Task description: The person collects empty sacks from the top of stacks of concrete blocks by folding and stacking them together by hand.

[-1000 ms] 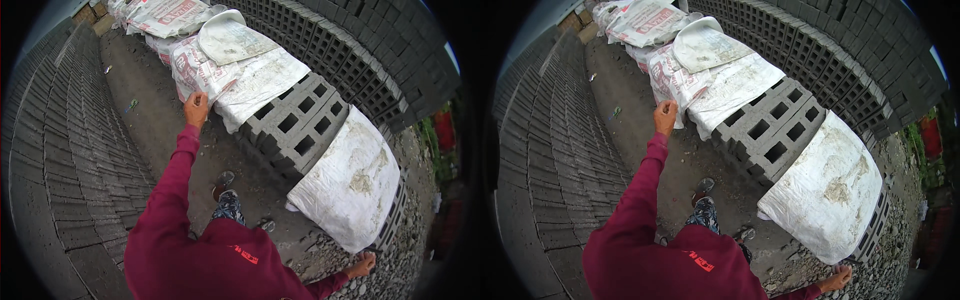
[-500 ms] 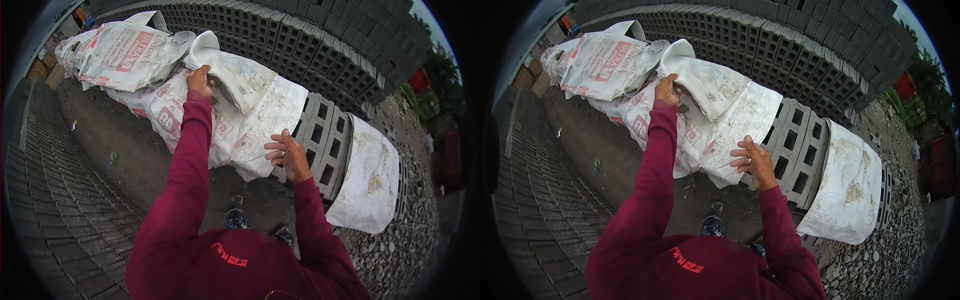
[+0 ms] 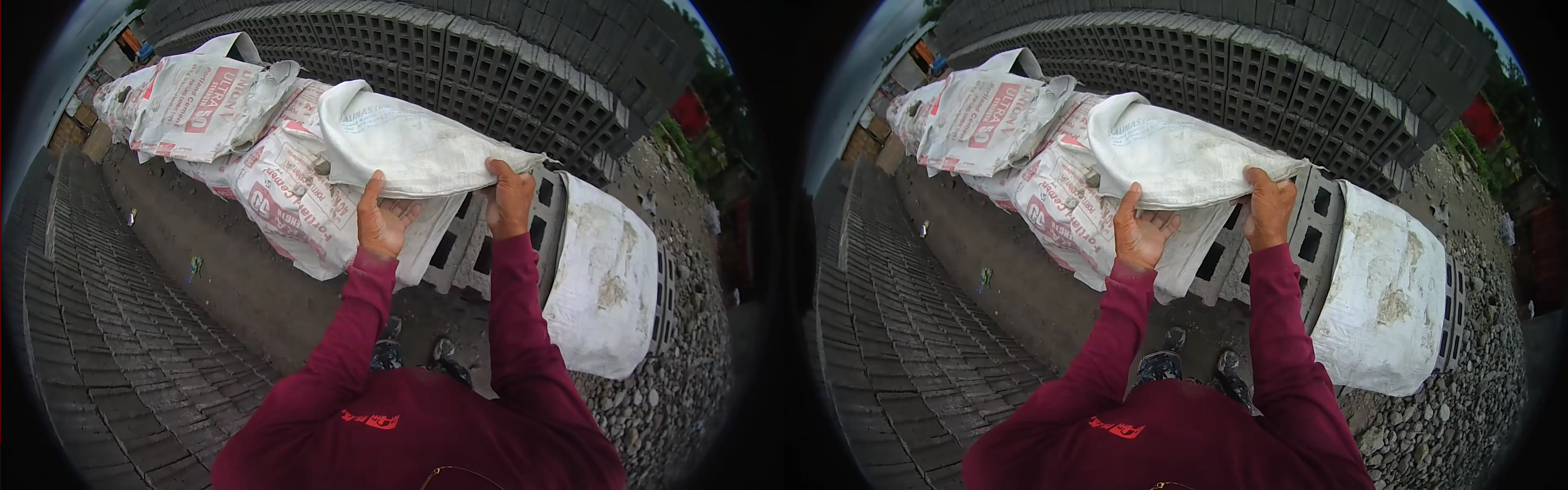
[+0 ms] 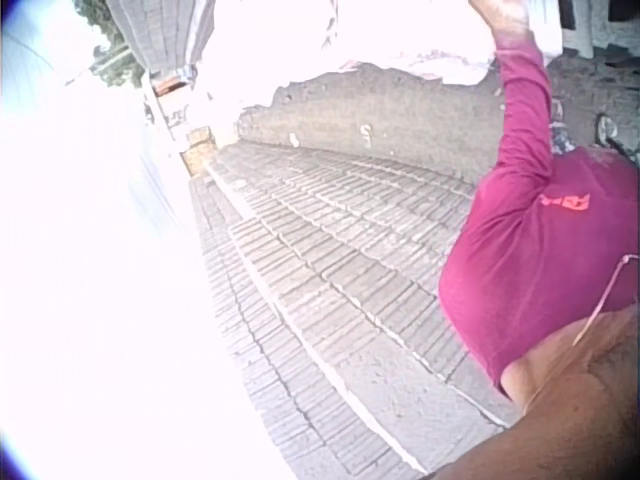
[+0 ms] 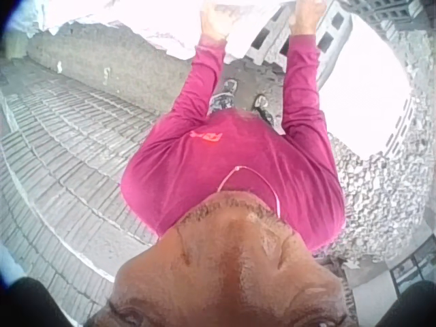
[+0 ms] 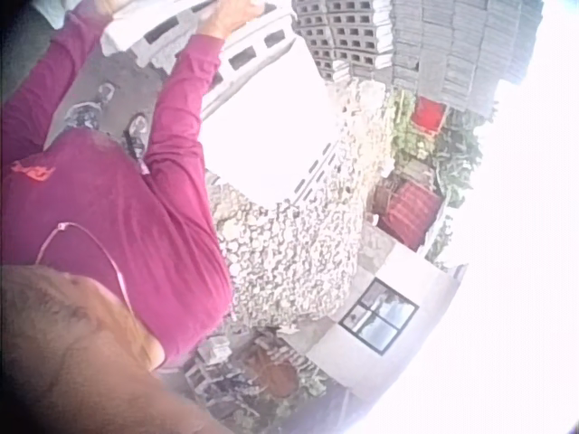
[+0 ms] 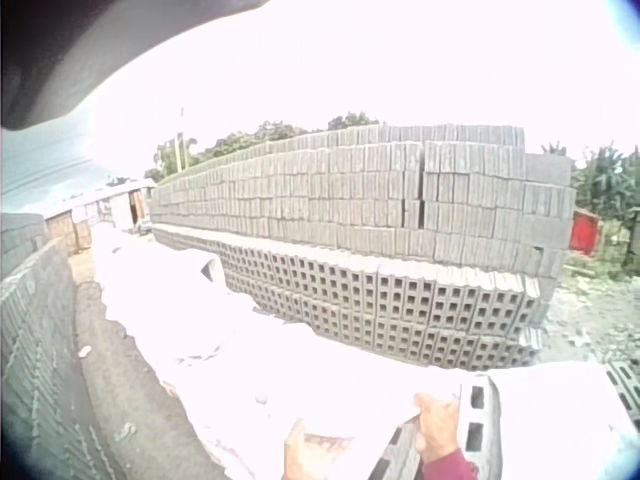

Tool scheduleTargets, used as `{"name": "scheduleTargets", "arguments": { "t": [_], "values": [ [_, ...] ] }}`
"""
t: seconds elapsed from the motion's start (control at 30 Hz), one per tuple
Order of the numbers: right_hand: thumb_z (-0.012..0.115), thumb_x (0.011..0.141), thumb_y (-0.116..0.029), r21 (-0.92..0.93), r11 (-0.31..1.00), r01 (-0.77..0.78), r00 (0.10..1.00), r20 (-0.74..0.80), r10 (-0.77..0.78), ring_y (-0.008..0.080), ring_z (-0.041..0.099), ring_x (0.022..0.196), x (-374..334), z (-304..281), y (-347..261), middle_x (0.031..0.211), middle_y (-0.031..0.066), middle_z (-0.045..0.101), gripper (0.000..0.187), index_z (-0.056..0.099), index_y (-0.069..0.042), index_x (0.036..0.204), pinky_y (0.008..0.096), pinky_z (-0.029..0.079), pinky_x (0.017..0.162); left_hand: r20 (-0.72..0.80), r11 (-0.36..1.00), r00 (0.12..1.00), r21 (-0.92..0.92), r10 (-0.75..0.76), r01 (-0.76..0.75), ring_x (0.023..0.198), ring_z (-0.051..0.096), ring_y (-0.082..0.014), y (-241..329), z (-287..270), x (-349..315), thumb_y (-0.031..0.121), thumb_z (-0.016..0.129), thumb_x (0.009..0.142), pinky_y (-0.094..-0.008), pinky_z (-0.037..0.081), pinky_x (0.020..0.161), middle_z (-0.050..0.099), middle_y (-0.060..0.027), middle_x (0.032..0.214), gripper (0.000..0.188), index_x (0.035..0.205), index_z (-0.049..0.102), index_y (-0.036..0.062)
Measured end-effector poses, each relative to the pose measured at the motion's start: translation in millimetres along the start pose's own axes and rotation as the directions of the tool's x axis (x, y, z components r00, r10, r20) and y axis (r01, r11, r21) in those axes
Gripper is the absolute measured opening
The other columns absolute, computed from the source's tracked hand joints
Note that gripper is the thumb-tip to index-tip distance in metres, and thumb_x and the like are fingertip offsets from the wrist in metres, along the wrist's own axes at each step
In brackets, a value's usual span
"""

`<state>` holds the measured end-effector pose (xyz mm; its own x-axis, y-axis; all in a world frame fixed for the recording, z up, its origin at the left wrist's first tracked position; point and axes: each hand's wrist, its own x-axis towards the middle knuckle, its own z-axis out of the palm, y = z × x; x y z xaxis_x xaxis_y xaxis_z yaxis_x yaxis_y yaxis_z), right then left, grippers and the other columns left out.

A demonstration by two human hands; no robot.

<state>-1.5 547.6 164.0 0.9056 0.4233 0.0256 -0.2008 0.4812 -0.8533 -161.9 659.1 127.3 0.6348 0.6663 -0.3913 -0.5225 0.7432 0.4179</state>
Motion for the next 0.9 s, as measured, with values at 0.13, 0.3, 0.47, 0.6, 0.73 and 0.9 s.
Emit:
{"name": "scheduleTargets", "arguments": {
  "t": [0.13,0.3,0.47,0.6,0.73,0.9],
  "values": [
    [0.064,0.079,-0.001,-0.054,0.999,0.002,0.995,0.1,0.003,0.0222,0.065,0.082,73,-23,-57,0.091,0.0112,0.065,0.017,0.061,0.005,0.095,0.0378,0.052,0.075,0.133,0.948,0.941,-0.117,0.31,-0.296,0.11,0.056,-0.0296,49,-7,103,0.026,0.073,0.074,-0.0489,0.04,0.101,0.061,-0.0115,0.113,0.056,0.122,0.053,0.0058],
    [0.062,0.081,-0.005,-0.32,0.942,0.101,0.995,0.049,-0.09,0.0232,0.06,0.092,222,-22,-114,0.097,0.0109,0.062,0.026,0.058,0.005,0.104,0.0377,0.048,0.083,0.316,0.802,0.861,0.334,0.399,-0.494,0.108,0.059,-0.0314,121,82,175,0.008,0.052,0.086,-0.0535,0.048,0.092,0.061,-0.0137,0.114,0.028,0.113,0.057,0.0015],
    [0.055,0.086,-0.006,-0.208,0.702,0.682,0.731,0.242,-0.638,0.0169,0.062,0.079,312,-103,-312,0.087,0.0084,0.064,0.017,0.064,-0.001,0.1,0.034,0.052,0.07,0.579,0.784,0.647,0.021,0.496,-0.62,0.107,0.059,-0.0315,60,298,95,0.001,0.048,0.09,-0.051,0.049,0.092,0.06,-0.0138,0.111,0.024,0.113,0.054,0.0],
    [0.063,0.078,-0.003,-0.144,0.694,0.706,0.708,0.106,-0.698,0.0213,0.062,0.083,271,-123,-409,0.089,0.0117,0.063,0.022,0.063,-0.002,0.1,0.0348,0.05,0.075,0.676,0.724,0.52,-0.03,0.522,-0.689,0.089,0.063,-0.0279,26,321,42,0.006,0.055,0.088,-0.0428,0.055,0.076,0.063,-0.013,0.095,0.016,0.103,0.056,0.001],
    [0.062,0.083,-0.004,-0.386,0.611,0.691,0.659,-0.011,-0.752,0.014,0.061,0.096,182,-256,-441,0.108,0.0052,0.065,0.027,0.063,0.0,0.11,0.0286,0.047,0.085,0.756,0.775,0.514,0.015,0.406,-0.632,0.096,0.061,-0.0193,-70,274,2,0.005,0.054,0.094,-0.0403,0.054,0.085,0.061,-0.009,0.104,0.02,0.113,0.054,0.0045],
    [0.06,0.09,-0.008,-0.338,0.628,0.701,0.571,-0.261,-0.778,0.0186,0.063,0.103,-53,-351,-386,0.111,0.0118,0.065,0.023,0.066,0.006,0.107,0.0315,0.05,0.09,0.749,0.815,0.633,0.232,0.199,-0.531,0.087,0.06,-0.0114,-177,172,-109,0.01,0.053,0.097,-0.025,0.05,0.081,0.061,-0.0058,0.097,0.018,0.114,0.052,0.0039]
  ]
}}
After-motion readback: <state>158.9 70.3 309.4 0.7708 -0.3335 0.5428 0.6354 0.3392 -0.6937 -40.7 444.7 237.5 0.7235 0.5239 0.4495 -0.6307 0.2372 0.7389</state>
